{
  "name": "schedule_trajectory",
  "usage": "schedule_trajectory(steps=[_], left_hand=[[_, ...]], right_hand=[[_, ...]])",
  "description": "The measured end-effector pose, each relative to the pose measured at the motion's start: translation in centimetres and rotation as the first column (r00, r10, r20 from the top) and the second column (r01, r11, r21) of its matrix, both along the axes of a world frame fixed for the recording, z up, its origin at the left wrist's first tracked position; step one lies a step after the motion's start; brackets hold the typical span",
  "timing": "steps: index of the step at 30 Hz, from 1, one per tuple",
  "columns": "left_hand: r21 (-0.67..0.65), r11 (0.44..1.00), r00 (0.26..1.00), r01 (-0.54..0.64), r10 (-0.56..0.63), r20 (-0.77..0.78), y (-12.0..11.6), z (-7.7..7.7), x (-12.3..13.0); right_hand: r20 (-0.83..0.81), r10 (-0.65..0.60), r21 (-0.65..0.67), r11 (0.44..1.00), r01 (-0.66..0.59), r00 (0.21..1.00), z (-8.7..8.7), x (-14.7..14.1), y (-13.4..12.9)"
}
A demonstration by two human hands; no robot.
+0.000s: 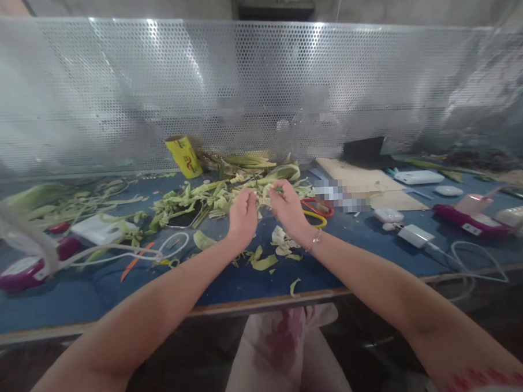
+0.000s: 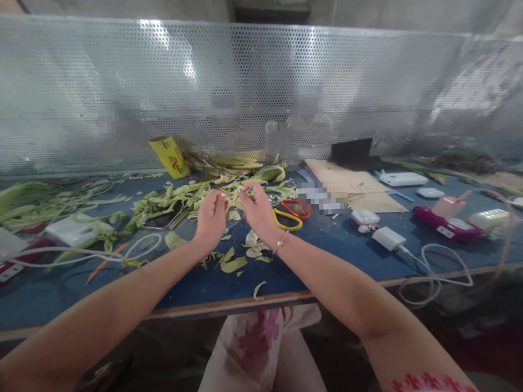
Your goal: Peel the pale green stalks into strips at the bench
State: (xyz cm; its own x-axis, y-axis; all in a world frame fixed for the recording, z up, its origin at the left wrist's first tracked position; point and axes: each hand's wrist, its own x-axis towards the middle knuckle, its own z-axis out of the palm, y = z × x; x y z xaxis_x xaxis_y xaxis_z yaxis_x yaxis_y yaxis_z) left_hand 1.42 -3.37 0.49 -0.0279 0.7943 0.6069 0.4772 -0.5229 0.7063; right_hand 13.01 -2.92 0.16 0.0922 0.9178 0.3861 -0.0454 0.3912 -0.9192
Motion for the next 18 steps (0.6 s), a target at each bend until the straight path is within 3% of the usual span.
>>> schedule_trajectory(steps=[7, 12, 14, 18], left_hand=[[-0.026, 1.0, 0.999, 0.001, 0.0, 0.042, 0.0, -0.2, 0.2], [-0.149, 0.977, 0.979, 0.151, -0.127, 0.159, 0.9, -0.3, -0.8], [-0.106, 0.973, 0.956, 0.204, -0.175, 0.235, 1.8, -0.4, -1.2], [-0.127, 0.964, 0.97, 0.233, -0.22, 0.107, 3.2, -0.7, -1.6]], right_hand=[[-0.08, 0.045, -0.025, 0.999, -0.047, 0.996, -0.3, 0.0, 0.5], [-0.112, 0.122, -0.052, 0.99, -0.129, 0.986, 0.0, 1.2, 1.6], [-0.172, 0.112, -0.069, 0.99, -0.125, 0.979, 0.0, 1.7, 1.9], [-0.279, 0.157, -0.121, 0.973, -0.197, 0.947, 0.2, 2.1, 2.0]])
